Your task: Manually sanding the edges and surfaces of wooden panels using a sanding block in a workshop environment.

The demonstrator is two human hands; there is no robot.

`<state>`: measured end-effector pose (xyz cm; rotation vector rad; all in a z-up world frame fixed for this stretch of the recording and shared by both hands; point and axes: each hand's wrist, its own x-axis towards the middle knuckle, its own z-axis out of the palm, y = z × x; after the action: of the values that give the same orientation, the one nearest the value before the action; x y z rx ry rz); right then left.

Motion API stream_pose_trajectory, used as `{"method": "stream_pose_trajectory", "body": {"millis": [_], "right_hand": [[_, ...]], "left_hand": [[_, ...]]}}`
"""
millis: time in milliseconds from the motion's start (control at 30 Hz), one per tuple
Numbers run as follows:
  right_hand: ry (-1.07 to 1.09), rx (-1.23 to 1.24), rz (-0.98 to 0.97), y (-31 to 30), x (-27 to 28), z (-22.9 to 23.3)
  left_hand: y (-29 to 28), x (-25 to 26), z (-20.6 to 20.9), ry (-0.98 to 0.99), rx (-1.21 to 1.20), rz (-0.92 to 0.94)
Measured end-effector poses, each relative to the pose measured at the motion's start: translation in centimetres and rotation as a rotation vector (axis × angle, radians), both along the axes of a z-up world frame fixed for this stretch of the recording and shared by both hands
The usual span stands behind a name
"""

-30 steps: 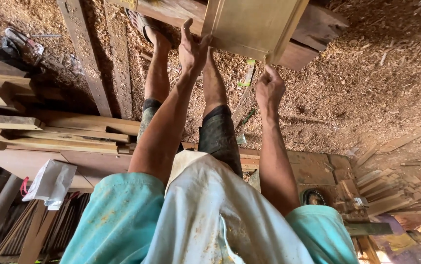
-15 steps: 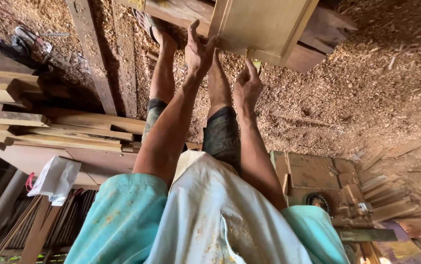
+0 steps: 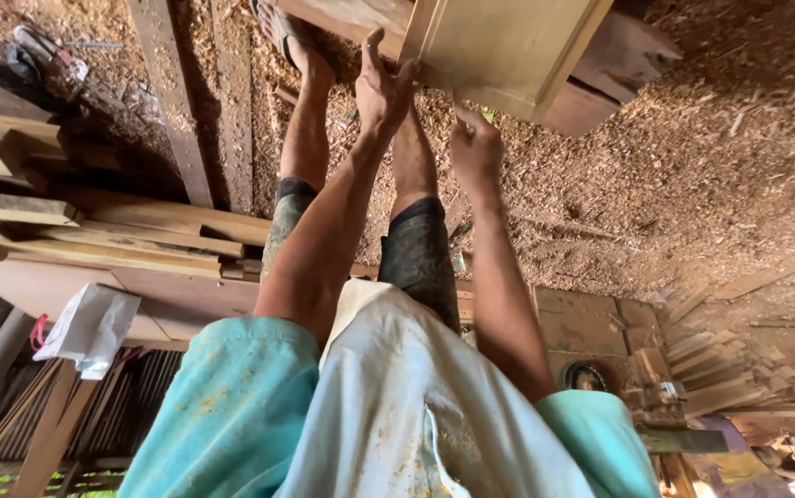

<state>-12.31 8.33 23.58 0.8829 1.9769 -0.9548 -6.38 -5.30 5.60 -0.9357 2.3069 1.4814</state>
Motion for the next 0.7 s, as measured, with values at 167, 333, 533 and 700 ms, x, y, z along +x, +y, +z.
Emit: {"method": "stream_pose_trajectory", "body": {"millis": [167,333,533,700], "right_hand": [[0.172,-0.225,-0.074,5.5,-2.3,5.3],[0.151,-0.024,-0.297,10.2,3.0,4.4],[0.126,0.091,-0.41,7.5,6.6,5.9],[0.24,0.072,-0.466,8.0,9.4,4.1]], "left_hand": [[-0.5,0.4,0.4,-0.061,0.052,0.021],[-1.3,-1.2,3.0,-0.11,0.077,0.027],[-2.3,-4.9,4.8,-0.052,0.246,-0.086],[-4.4,-4.4,9.7,0.131,0.474,-0.124]]}}
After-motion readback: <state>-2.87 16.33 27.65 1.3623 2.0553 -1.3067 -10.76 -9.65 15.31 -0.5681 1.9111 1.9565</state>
